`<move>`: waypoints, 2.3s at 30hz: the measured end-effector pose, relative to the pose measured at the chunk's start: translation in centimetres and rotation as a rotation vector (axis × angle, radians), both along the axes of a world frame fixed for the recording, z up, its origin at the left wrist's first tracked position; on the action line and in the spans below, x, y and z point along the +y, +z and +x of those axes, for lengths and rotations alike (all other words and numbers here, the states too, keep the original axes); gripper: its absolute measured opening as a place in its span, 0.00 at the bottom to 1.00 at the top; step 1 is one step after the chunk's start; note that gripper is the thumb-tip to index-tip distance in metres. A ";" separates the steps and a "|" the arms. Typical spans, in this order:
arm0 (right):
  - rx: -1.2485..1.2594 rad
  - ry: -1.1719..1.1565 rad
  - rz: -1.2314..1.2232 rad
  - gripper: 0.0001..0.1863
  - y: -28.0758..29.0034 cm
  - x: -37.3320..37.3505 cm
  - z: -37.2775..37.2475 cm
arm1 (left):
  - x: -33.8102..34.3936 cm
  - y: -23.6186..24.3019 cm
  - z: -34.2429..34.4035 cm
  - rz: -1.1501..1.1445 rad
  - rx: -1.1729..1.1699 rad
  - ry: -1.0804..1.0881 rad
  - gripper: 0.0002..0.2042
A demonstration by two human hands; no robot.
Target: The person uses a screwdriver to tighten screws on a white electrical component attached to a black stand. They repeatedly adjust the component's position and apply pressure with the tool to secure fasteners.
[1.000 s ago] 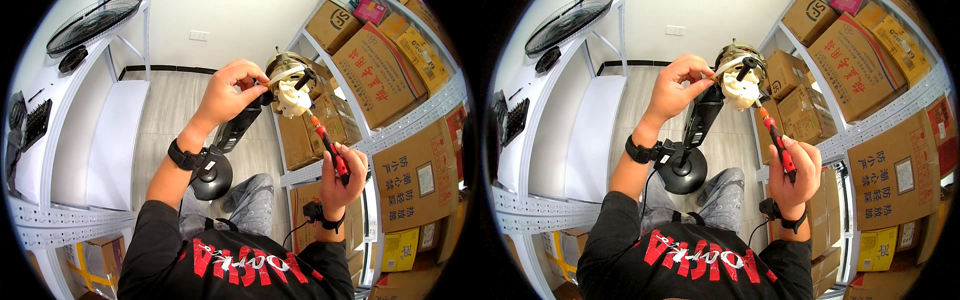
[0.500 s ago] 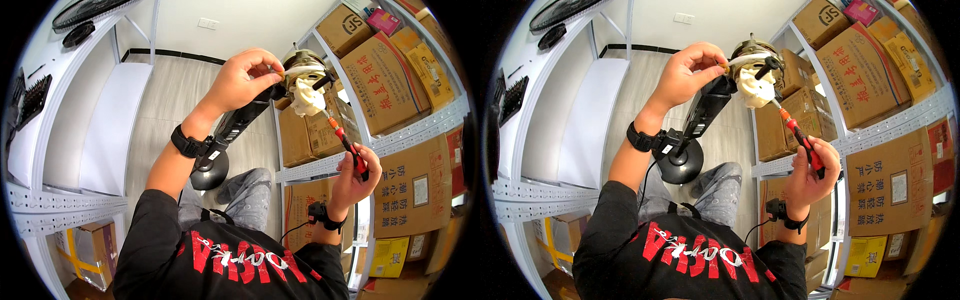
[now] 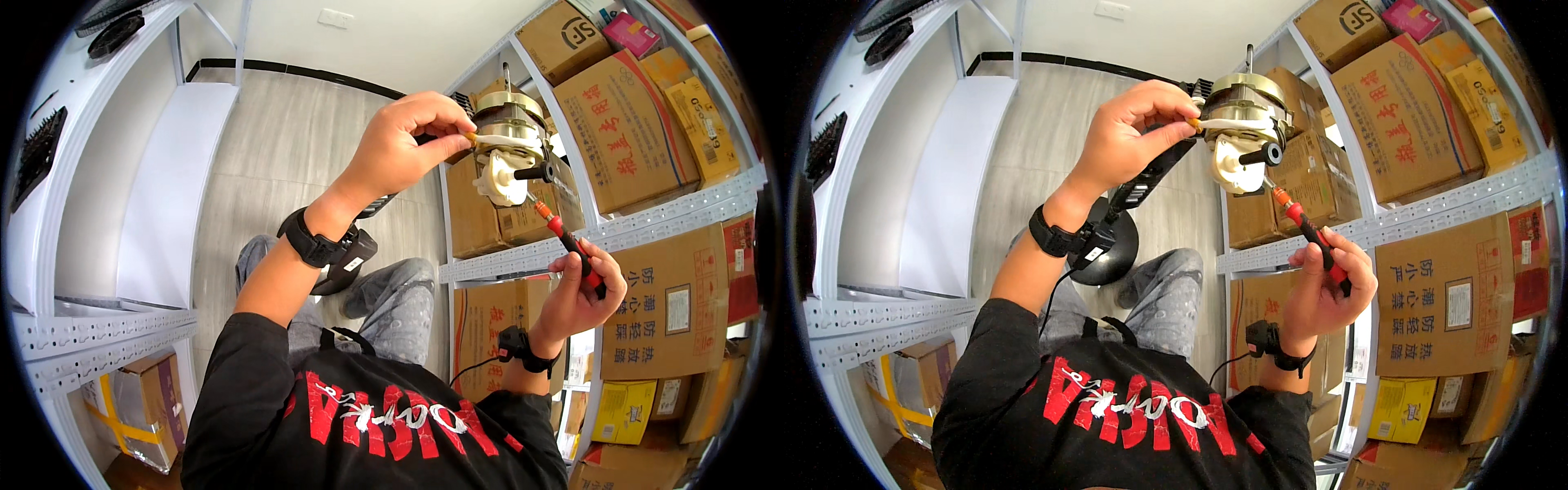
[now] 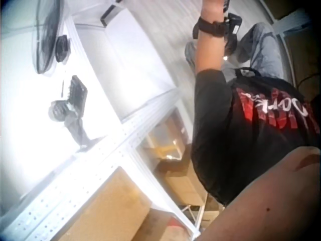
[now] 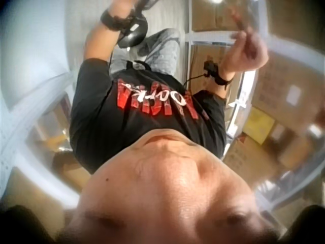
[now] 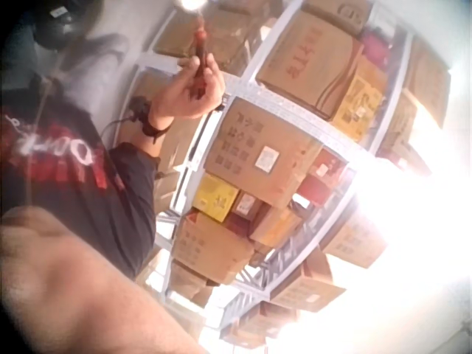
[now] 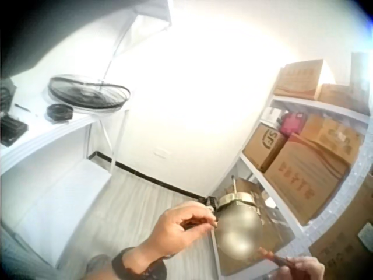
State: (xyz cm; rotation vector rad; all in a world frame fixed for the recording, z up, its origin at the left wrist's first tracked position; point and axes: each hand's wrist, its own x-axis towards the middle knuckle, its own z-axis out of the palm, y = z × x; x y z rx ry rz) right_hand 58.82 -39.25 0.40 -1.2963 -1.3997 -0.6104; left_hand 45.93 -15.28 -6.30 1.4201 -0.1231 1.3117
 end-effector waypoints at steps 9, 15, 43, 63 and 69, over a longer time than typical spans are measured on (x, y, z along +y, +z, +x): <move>0.038 -0.014 0.009 0.16 -1.1 -0.7 1.2 | 0.7 0.6 -0.2 0.029 -0.013 0.044 0.07; 0.072 0.010 0.025 0.17 -1.6 -1.0 1.3 | 0.1 0.5 0.2 0.079 -0.024 0.122 0.06; 0.109 0.049 0.047 0.16 -2.6 -1.0 1.6 | 2.9 5.9 0.2 0.131 0.115 0.029 0.05; 0.148 -0.036 0.047 0.15 -2.7 -1.4 1.4 | 2.9 7.3 -0.2 0.302 0.071 0.102 0.05; 0.144 -0.027 0.058 0.15 -3.3 -1.4 1.7 | 1.7 6.2 -0.2 0.102 0.113 0.062 0.04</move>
